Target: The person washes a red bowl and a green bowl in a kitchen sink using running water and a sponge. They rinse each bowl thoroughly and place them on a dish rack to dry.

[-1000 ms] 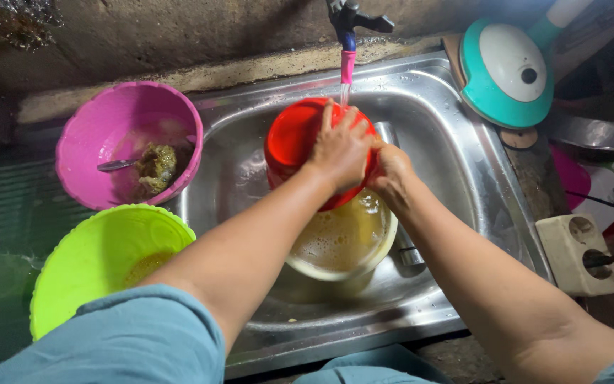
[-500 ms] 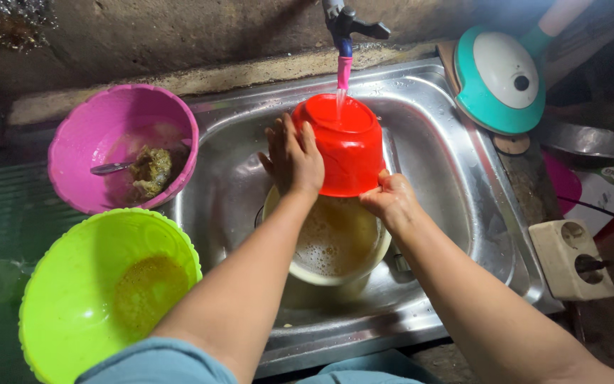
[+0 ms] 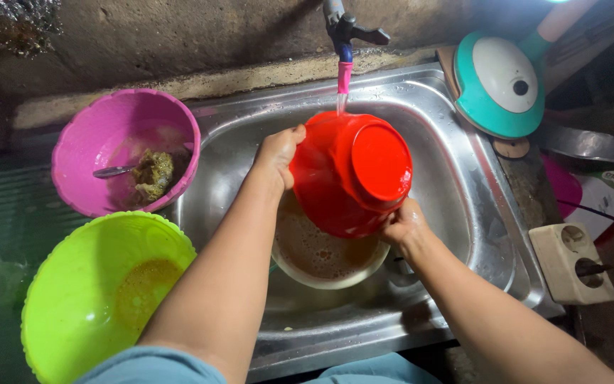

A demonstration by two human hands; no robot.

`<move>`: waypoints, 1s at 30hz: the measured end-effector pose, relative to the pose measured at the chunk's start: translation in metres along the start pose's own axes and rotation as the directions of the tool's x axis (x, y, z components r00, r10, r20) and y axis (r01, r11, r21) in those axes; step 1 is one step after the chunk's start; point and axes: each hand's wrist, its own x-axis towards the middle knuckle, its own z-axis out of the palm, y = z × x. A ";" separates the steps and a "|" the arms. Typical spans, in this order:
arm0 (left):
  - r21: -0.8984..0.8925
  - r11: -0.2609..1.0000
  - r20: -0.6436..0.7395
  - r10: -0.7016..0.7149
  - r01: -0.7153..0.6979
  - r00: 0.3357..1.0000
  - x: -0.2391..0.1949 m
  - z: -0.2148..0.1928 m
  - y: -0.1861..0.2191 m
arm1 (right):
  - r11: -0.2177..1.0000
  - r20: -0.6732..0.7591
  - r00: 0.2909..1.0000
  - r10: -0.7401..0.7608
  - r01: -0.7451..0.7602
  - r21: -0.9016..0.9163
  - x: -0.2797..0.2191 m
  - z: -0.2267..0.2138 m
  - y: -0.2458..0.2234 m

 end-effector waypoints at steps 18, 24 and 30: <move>0.014 0.949 -0.561 0.268 -0.315 0.783 -0.053 -0.065 0.003 | 0.966 0.337 0.935 0.113 -0.023 -0.259 -0.020 0.139 0.046; -0.375 0.869 -0.179 0.274 -0.323 0.945 -0.029 -0.078 -0.010 | 0.892 0.368 0.929 -0.041 0.200 -0.405 -0.032 0.160 0.023; 0.074 0.954 0.224 -0.301 0.292 0.927 0.011 -0.076 -0.022 | 0.633 0.544 0.717 -0.437 0.674 -0.380 -0.071 0.165 -0.029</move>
